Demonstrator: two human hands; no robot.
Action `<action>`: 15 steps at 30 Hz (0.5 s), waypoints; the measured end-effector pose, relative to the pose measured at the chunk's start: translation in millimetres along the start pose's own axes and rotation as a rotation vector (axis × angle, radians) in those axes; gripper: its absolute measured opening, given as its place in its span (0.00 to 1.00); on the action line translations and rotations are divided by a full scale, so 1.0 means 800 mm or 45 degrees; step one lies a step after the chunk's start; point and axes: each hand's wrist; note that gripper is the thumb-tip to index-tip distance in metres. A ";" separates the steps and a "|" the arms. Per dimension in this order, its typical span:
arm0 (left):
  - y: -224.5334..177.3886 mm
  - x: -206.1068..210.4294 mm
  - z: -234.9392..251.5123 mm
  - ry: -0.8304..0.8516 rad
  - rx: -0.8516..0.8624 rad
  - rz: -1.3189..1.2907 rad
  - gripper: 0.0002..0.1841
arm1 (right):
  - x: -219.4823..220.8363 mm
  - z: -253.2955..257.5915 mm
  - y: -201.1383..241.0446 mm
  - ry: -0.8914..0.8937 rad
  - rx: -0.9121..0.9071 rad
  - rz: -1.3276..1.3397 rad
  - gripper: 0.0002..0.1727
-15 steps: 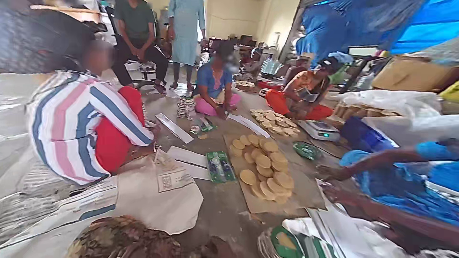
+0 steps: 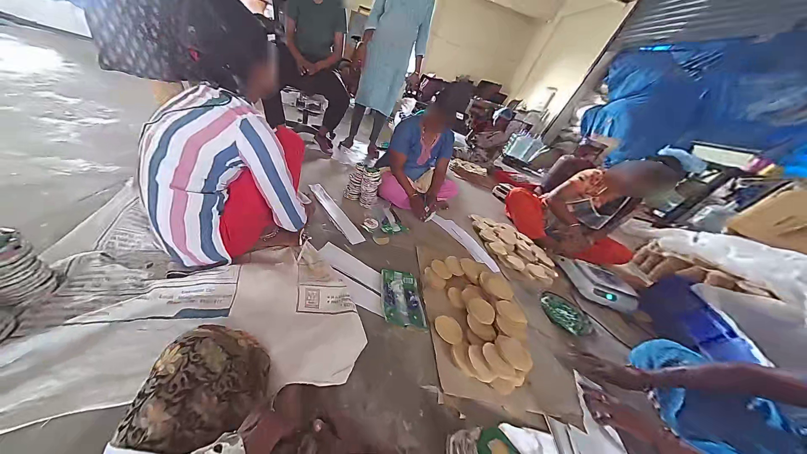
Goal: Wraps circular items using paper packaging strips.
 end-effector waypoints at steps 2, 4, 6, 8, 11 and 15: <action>-0.008 -0.010 -0.020 0.060 0.020 0.040 0.25 | 0.008 0.022 0.026 0.040 0.082 -0.091 0.30; -0.012 -0.017 -0.037 0.112 0.057 0.123 0.23 | 0.015 0.039 0.055 0.004 0.286 -0.198 0.35; -0.033 -0.031 -0.061 0.176 0.083 0.214 0.20 | 0.021 0.051 0.076 -0.013 0.456 -0.295 0.37; -0.076 -0.073 -0.109 0.361 -0.022 0.193 0.21 | 0.028 0.064 0.099 -0.050 0.478 -0.382 0.39; -0.081 -0.077 -0.133 0.268 0.029 0.130 0.21 | 0.036 0.077 0.106 -0.117 0.542 -0.392 0.38; -0.066 -0.071 -0.136 0.255 0.018 0.016 0.21 | 0.044 0.094 0.112 -0.158 0.706 -0.660 0.39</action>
Point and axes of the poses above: each hand's wrist, its own z-axis towards the middle knuckle, its own x-axis out of the palm, y = z × x, and after that the axes turned 15 degrees about y, right-handed
